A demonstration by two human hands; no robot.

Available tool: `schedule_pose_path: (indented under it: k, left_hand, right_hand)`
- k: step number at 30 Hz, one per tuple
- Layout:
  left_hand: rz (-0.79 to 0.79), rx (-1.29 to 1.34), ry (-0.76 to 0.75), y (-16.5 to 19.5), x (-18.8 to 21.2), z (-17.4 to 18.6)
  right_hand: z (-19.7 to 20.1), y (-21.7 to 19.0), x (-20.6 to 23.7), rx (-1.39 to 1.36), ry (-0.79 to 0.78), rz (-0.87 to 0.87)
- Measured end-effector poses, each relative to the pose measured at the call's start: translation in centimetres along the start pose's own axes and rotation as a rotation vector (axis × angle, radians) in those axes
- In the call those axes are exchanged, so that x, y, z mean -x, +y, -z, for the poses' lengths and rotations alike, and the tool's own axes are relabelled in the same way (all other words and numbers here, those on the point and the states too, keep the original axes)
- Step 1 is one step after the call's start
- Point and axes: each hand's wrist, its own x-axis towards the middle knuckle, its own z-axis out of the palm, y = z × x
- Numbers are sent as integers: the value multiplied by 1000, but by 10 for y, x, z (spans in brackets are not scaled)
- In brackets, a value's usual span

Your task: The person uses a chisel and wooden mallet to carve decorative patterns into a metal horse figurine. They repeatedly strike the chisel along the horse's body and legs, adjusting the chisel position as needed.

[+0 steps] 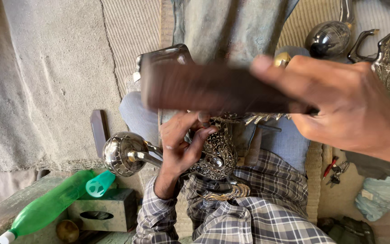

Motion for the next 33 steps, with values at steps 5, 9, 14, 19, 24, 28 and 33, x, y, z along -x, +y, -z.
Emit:
schedule_pose_path:
  k: [5, 9, 14, 19, 24, 28, 33]
  left_hand:
    - [86, 122, -7, -7, 9, -3]
    - [-3, -11, -14, -9, 12, -2]
    - [15, 148, 25, -7, 4, -4]
    - [119, 309, 89, 5, -3, -5]
    - [47, 325, 83, 6, -7, -6]
    - [62, 217, 95, 6, -3, -7]
    - [73, 26, 101, 9, -4, -4]
  right_hand:
    - [1, 0, -1, -175, 32, -24]
    - [-1, 2, 1, -181, 57, -12]
    - [-4, 3, 0, 59, 0, 56]
    - [3, 12, 0, -69, 118, 36]
    - [11, 14, 0, -267, 211, -13]
    - [12, 7, -7, -475, 184, -8]
    - [11, 5, -13, -111, -13, 54]
